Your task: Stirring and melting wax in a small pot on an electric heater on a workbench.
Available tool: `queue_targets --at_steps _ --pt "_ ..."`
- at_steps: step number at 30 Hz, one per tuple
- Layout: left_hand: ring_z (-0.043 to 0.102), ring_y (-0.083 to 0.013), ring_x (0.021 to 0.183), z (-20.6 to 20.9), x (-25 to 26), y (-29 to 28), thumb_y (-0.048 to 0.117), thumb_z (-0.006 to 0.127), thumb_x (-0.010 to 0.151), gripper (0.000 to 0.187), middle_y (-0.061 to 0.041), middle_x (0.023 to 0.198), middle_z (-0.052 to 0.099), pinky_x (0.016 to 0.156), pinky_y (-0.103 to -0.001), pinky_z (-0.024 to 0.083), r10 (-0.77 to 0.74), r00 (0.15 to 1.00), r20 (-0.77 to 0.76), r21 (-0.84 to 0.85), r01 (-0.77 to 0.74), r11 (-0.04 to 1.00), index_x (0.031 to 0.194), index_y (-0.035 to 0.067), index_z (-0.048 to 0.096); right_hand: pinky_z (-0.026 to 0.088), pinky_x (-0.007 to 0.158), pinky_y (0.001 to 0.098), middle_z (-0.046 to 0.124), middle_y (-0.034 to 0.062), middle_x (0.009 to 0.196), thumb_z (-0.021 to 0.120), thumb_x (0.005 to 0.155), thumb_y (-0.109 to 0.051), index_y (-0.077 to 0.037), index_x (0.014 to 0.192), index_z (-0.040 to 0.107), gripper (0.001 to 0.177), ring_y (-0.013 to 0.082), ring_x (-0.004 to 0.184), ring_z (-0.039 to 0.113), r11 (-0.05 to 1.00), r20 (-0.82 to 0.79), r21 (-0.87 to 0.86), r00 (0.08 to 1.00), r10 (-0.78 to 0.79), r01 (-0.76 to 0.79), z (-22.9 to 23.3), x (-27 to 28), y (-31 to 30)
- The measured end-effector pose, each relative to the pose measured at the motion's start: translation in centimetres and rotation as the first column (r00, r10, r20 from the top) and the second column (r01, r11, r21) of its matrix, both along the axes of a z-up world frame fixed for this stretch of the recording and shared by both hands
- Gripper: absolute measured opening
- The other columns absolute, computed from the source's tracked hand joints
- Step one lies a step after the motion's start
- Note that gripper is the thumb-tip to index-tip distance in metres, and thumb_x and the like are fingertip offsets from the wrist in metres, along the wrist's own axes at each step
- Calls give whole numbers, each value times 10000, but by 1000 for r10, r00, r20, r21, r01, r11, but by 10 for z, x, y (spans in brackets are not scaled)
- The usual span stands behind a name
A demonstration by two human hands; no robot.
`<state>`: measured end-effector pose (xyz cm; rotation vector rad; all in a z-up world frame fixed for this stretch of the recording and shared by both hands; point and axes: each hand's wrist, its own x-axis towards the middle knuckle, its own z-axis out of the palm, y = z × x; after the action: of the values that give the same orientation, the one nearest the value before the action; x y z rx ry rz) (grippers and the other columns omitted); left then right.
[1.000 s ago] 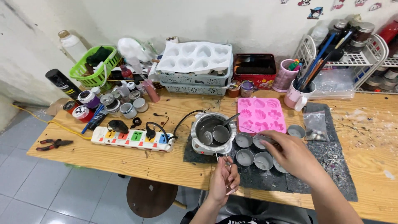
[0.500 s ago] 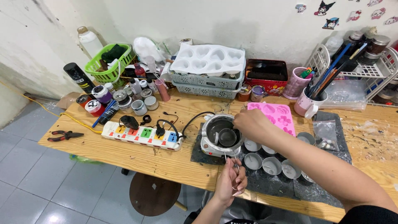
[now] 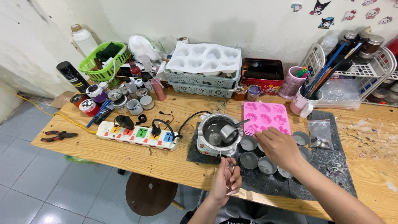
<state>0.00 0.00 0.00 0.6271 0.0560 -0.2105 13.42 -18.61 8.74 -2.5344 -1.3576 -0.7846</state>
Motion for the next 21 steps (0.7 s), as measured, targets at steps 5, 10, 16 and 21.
queue_targets --at_steps 5,10,16,21 --pt "360 -70 465 -1 1 -1 535 215 1109 464 23 650 338 370 -192 279 4 1000 10 -8 -4 1000 1106 116 414 501 518 362 651 67 738 752 859 -130 -24 981 732 163 223 643 623 967 -74 254 997 -13 32 -20 -11 -4" --pt "351 -54 463 3 0 -1 535 214 1113 469 34 655 334 352 -177 263 15 1000 -9 28 -14 1000 1107 113 421 492 542 377 638 83 715 742 881 -109 -23 984 732 135 254 623 608 918 -120 393 993 -11 58 -31 -19 0" --pt "354 -62 472 4 -1 -1 534 227 1107 458 25 663 338 361 -183 264 10 1000 1 -9 -10 1000 1102 118 420 488 538 358 672 106 750 732 895 -70 14 1009 735 142 236 604 608 860 -241 497 971 10 115 -48 -17 1" --pt "356 -60 467 -1 1 -2 531 218 1110 465 30 660 333 364 -186 267 18 1000 0 -11 -18 1000 1104 114 423 513 560 358 720 124 806 722 902 -64 20 994 740 126 253 639 659 821 -298 548 955 11 161 -48 -16 4"
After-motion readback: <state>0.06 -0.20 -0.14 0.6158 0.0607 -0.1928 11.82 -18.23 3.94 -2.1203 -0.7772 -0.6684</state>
